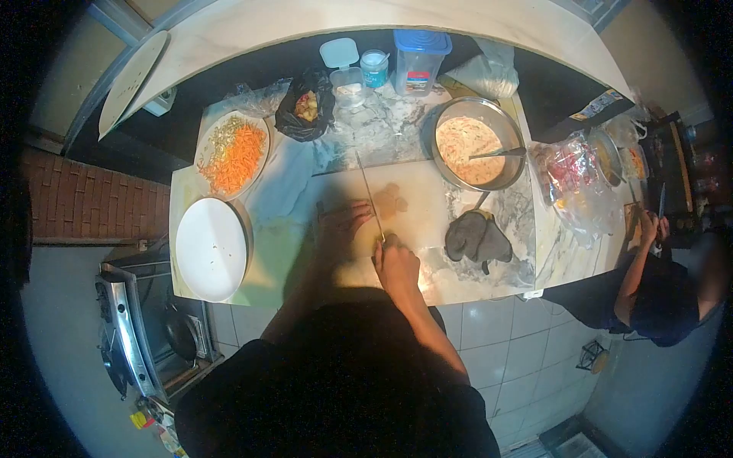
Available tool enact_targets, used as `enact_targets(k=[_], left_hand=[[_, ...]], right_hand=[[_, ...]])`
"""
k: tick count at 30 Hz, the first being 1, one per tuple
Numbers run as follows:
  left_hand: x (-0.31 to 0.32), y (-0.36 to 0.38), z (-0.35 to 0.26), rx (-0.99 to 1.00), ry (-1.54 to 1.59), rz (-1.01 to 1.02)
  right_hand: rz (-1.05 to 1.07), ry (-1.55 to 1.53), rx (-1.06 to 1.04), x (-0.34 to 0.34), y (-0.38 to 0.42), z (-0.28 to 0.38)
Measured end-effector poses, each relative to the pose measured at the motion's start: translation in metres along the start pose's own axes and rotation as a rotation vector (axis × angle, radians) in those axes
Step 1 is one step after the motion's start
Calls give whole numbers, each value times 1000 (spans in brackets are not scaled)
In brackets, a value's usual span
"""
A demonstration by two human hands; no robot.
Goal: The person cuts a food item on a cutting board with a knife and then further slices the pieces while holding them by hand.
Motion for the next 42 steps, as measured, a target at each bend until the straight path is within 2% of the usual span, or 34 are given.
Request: enact_targets(k=[8, 14, 18, 20, 24, 26, 29, 33, 36, 38, 42], left_hand=[[0, 2, -1, 72, -45, -25], [1, 4, 8, 15, 27, -25], [0, 2, 4, 49, 60, -48], [-5, -2, -12, 12, 4, -44], [-2, 2, 0, 50, -89, -32], [1, 2, 9, -34, 109, -22], [-1, 0, 3, -82, 130, -1], [-1, 1, 4, -44, 91, 6], [0, 2, 3, -100, 90, -10], [2, 5, 12, -90, 256, -51], [4, 8, 28, -67, 369, -48]], right_hand=[[19, -25, -6, 1, 1, 0], [29, -18, 7, 1, -1, -3], [32, -48, -14, 1, -2, -1], [52, -27, -4, 3, -2, -2], [31, -20, -17, 3, -1, -1], [28, -27, -16, 1, -1, -1], [20, -36, -5, -1, -2, -1], [-7, -89, -2, -3, -3, -1], [-11, -123, -13, -3, -4, 1], [-9, -114, -16, -4, -5, 3], [2, -102, -8, -1, -6, 2]])
Point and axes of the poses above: each hand's wrist, its own y-axis away from the middle knuckle, its own x-axis out of the palm, z = x × y, the point moved 6 cm from there along -y, towards the middle knuckle, and after that the axes turned 10 degrees about y, right-handed, at the moved point
